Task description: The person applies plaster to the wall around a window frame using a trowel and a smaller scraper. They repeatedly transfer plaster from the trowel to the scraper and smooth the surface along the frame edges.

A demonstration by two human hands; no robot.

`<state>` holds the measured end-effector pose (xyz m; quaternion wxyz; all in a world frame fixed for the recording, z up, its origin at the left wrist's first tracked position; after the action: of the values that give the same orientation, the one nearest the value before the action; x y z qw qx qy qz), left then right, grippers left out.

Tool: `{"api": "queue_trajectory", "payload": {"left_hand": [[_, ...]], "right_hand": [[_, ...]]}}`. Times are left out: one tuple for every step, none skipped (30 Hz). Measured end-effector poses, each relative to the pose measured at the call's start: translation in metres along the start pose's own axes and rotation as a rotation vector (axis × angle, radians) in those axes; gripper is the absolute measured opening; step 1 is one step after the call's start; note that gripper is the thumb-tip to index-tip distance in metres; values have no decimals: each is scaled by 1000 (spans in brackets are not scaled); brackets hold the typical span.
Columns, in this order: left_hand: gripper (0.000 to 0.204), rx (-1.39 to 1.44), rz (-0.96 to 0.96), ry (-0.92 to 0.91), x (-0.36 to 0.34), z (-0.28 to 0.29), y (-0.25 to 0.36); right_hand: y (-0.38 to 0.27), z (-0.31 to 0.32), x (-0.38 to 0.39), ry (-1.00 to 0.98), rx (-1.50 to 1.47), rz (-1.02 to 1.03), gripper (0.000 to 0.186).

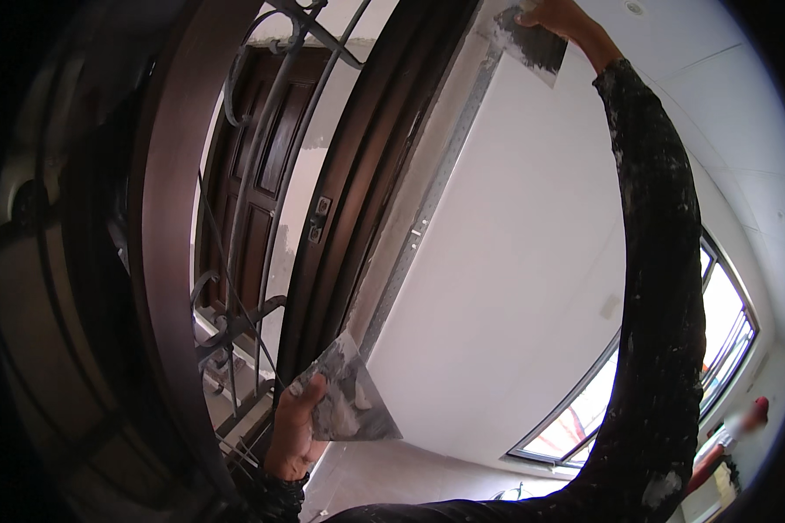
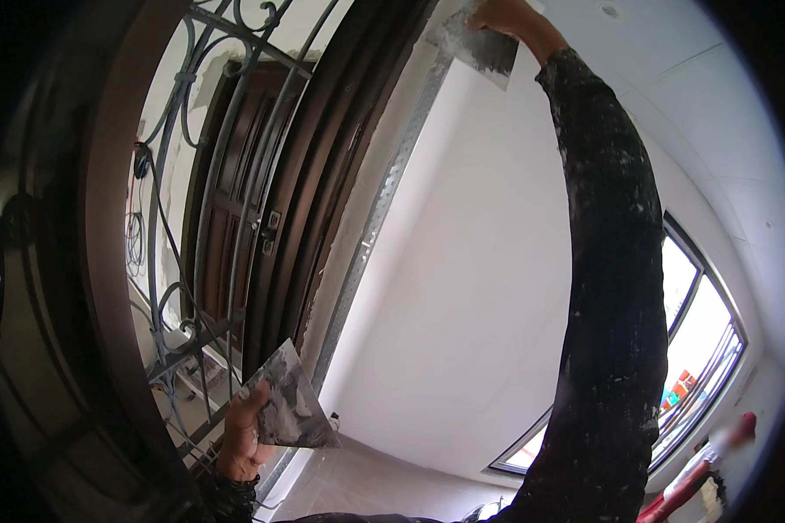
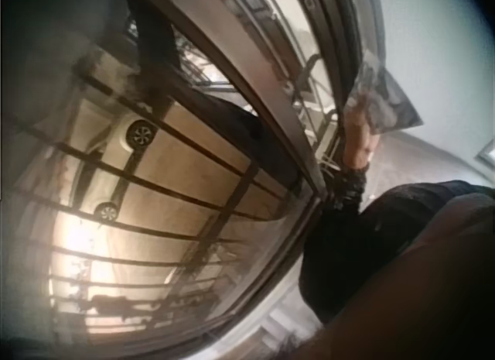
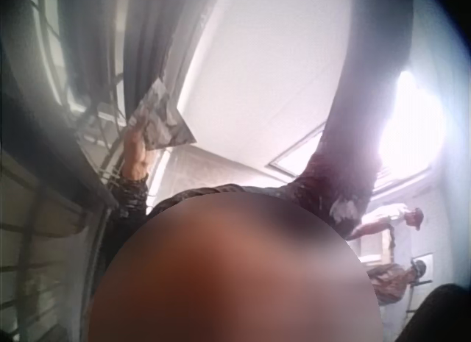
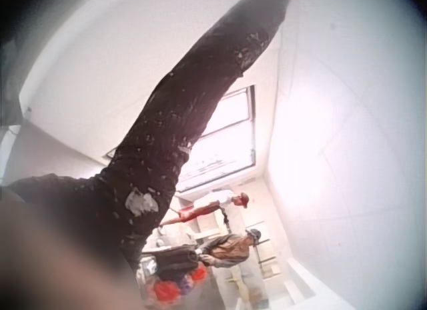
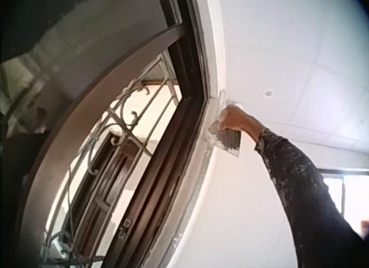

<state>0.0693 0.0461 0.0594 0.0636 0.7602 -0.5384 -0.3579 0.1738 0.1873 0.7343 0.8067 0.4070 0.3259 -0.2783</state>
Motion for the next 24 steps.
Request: {"api": "queue_trajectory", "payload": {"left_hand": [[51,-11,-2,-6,0,0,0],[51,-29,-9,-19,0,-1,1],[51,-26,-6,-6,0,0,0],[50,-26,-13,-2,-1,-1,-1],[50,-26,-16,2,-1,-2,-2],[50,-32,-22,1,-2,-4,-2],[50,-39,-28,3,-2,-7,-3],[49,-51,-38,0,-3,-10,-3],[49,-71,-39,30,-3,-11,-4],[49,-91,-46,53,-3,-13,-5],[49,-117,-48,84,-2,-13,-6],[50,-104,-48,78,-1,-13,-8],[50,-102,-45,79,-1,-12,-11],[50,-89,-56,39,-2,-13,-12],[50,-79,-37,49,-3,-6,-17],[51,-48,-23,14,-6,-3,-22],[51,-19,-17,-41,-8,-1,-27],[51,-20,-9,-11,-9,7,-31],[51,-21,-7,-4,-11,14,-36],[52,-12,-6,-1,-10,17,-39],[51,5,11,35,-10,23,-45],[50,24,9,46,-7,25,-48],[50,23,10,62,-4,20,-55],[49,62,-8,30,-2,15,-60]], "right_hand": [[8,15,-1,149,-55,-36,30],[1,26,2,220,104,68,28],[-10,38,10,293,264,171,27],[-25,45,19,367,425,274,26],[19,51,37,311,-514,22,20],[18,56,62,381,-548,1,22],[15,58,91,451,-585,-22,24],[6,47,119,383,-647,-3,37],[-5,33,148,317,-713,18,50],[-27,21,179,252,-790,166,42],[-44,6,206,157,-932,222,41],[-67,-15,234,79,-1110,287,39],[-88,-39,260,-50,-1229,272,38],[-111,-65,285,-206,-1292,226,31],[-144,-87,310,-309,-1417,311,30],[-173,-115,334,-470,-1516,264,30],[-195,-143,355,-615,-1531,204,29],[-218,-163,373,-724,-1549,212,29],[-237,-187,388,-784,-1525,186,29],[-250,-208,398,-860,-1430,148,29],[-260,-220,408,-906,-1486,199,31],[-260,-234,422,-1017,-1383,152,32],[-249,-238,437,-1012,-1439,154,34],[-243,-244,445,-1020,-1424,183,33]]}}
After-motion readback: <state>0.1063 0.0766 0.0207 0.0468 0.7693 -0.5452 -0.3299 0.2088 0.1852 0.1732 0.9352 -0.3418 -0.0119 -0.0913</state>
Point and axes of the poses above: each hand's wrist, its own x-axis away from the middle knuckle, its own z-axis out of the back of the hand, y = z × x, the point moved 8 cm from there along -x, towards the middle knuckle, and after that the axes turned 11 degrees about -y, right-handed, at the moved point
